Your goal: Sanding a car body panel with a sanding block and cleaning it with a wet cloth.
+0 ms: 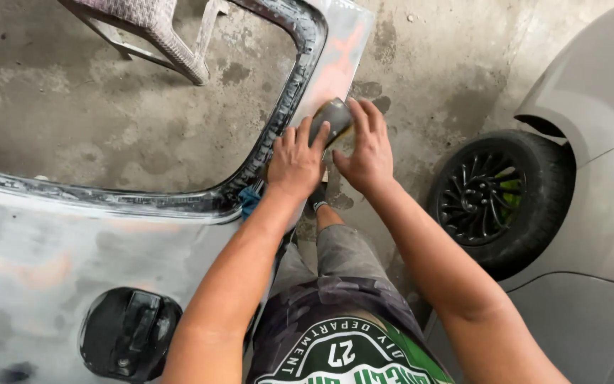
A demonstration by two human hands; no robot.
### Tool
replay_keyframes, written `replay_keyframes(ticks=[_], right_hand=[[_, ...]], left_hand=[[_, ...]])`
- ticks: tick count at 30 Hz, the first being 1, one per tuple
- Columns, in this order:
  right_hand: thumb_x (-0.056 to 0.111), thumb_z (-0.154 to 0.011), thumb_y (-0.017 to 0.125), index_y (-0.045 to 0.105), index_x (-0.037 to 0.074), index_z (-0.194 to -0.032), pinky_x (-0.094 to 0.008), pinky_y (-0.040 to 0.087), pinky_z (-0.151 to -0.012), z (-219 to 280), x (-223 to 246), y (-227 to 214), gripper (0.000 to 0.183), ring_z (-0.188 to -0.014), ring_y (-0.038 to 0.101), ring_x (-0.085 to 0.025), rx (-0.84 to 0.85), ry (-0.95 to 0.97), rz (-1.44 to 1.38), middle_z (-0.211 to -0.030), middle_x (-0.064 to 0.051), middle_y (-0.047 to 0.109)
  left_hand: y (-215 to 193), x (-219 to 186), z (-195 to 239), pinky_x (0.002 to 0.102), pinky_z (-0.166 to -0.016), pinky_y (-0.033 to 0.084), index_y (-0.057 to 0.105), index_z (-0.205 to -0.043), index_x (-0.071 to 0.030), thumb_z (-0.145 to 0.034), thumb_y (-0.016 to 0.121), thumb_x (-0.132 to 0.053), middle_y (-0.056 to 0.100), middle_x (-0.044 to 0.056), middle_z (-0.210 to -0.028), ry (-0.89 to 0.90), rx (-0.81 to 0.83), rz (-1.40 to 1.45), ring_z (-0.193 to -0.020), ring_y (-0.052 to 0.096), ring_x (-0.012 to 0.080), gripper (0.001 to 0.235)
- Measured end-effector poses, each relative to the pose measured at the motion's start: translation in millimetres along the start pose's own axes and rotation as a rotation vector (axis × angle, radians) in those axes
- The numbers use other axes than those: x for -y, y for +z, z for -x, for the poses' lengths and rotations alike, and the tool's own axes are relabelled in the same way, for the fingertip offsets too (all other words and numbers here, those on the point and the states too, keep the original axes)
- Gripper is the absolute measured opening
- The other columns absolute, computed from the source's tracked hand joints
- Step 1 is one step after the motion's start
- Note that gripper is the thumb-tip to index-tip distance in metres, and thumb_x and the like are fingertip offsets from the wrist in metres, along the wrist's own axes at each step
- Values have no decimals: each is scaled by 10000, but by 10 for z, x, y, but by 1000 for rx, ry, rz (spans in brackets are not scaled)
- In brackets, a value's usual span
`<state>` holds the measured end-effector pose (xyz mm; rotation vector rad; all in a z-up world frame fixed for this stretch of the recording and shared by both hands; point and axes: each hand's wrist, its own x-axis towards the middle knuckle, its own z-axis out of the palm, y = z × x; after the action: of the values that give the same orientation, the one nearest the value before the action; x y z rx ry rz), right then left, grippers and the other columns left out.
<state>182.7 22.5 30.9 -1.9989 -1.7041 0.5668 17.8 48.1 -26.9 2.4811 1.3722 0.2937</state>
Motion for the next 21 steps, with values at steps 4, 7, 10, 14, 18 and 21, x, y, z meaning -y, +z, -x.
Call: replay_keyframes(ticks=[4, 7, 10, 14, 18, 21], right_hand=[[143, -669, 814, 535, 144, -1405, -484, 381, -1116, -309, 30, -32, 787, -1387, 432, -393, 181, -250, 217, -1502, -175, 460], [286, -763, 825, 531, 126, -1406, -538, 309, -1154, -312, -161, 134, 725, -1346, 488, -321, 396, -311, 213, -1383, -116, 554], [346, -807, 785, 517, 86, -1434, -481, 359, -1129, -199, -249, 204, 730, -1305, 492, -349, 421, -365, 202, -1367, -142, 561], [311, -830, 786, 511, 65, -1453, -484, 364, -1159, -81, -311, 178, 725, -1335, 495, -334, 319, -445, 173, -1372, -129, 555], [287, -741, 818, 536, 87, -1422, -514, 340, -1152, -208, -296, 89, 763, -1364, 464, -371, 319, -414, 96, -1415, -148, 524], [249, -723, 842, 554, 99, -1420, -516, 363, -1150, -253, -401, 103, 769, -1401, 433, -396, 296, -373, 34, -1484, -169, 484]], left_hand=[[-41, 211, -134, 515, -971, 416, 528, -1475, -195, -840, 655, -196, 480, 139, -1454, 127, 181, 21, -1209, 512, 370, 647], [-139, 280, 48, 501, -1065, 399, 535, -1462, -193, -919, 643, -240, 495, 132, -1484, 189, 126, 120, -1270, 509, 349, 556], [-204, 299, 141, 545, -1067, 380, 471, -1457, 1, -825, 641, -345, 483, 236, -1437, 149, -6, 117, -1256, 477, 414, 740], [-230, 303, 214, 512, -1077, 403, 480, -1513, -83, -927, 615, -308, 507, 181, -1438, 183, 5, 25, -1293, 496, 357, 642], [-250, 258, 78, 453, -1010, 422, 481, -1561, -129, -952, 596, -190, 524, 129, -1447, 245, 143, -182, -1217, 534, 304, 623], [-247, 139, -72, 475, -970, 430, 483, -1520, -61, -913, 584, -267, 522, 172, -1410, 220, 162, -106, -1165, 544, 336, 649]])
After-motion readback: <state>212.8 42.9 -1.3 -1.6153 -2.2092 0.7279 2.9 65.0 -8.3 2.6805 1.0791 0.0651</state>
